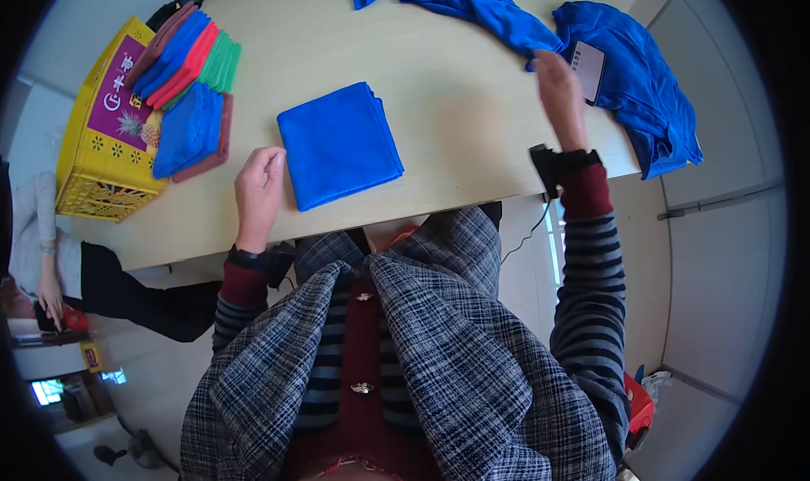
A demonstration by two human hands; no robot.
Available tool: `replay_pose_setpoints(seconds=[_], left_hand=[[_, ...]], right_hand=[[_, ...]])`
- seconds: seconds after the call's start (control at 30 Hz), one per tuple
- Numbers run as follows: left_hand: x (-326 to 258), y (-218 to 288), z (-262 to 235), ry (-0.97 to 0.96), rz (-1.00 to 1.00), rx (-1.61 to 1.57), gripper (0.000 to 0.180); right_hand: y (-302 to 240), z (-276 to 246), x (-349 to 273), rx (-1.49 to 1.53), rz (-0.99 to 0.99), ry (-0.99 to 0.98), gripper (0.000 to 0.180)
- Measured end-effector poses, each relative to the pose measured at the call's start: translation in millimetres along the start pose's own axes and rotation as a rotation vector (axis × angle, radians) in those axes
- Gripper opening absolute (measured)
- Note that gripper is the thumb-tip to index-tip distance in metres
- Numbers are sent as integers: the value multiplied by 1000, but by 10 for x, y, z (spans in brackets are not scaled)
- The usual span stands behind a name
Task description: Folding blue fabric squares and stacking them neatly on a desk.
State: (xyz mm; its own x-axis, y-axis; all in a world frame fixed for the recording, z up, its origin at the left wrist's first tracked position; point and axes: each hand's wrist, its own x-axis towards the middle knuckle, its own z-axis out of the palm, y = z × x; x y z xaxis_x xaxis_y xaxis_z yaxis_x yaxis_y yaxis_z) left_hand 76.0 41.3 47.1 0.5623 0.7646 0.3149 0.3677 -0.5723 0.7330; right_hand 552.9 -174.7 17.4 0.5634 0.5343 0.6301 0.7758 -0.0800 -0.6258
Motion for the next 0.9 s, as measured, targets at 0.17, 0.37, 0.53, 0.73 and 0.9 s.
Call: replay_pose_setpoints(seconds=[0.17,0.37,0.53,0.73,0.9], left_hand=[[-82,5,274,-3,299,469,32],[-311,-136,419,-97,328,461,54],[-449,-214,437,-134,312,527,60],[-502,-161,368,-131,257,509,56],[-370,-197,221,-138,293,525,55]], right_hand=[[-2283,1115,-747,129,-197,-561,38],[-2641,1857,-1150,-111,-283,-652,60],[-2532,1905,-1290,-319,-290,-641,61],[-2290,1717,-1265,-400,-305,-592,58],[-2245,1637,-1025,-562,-287,-617,57]])
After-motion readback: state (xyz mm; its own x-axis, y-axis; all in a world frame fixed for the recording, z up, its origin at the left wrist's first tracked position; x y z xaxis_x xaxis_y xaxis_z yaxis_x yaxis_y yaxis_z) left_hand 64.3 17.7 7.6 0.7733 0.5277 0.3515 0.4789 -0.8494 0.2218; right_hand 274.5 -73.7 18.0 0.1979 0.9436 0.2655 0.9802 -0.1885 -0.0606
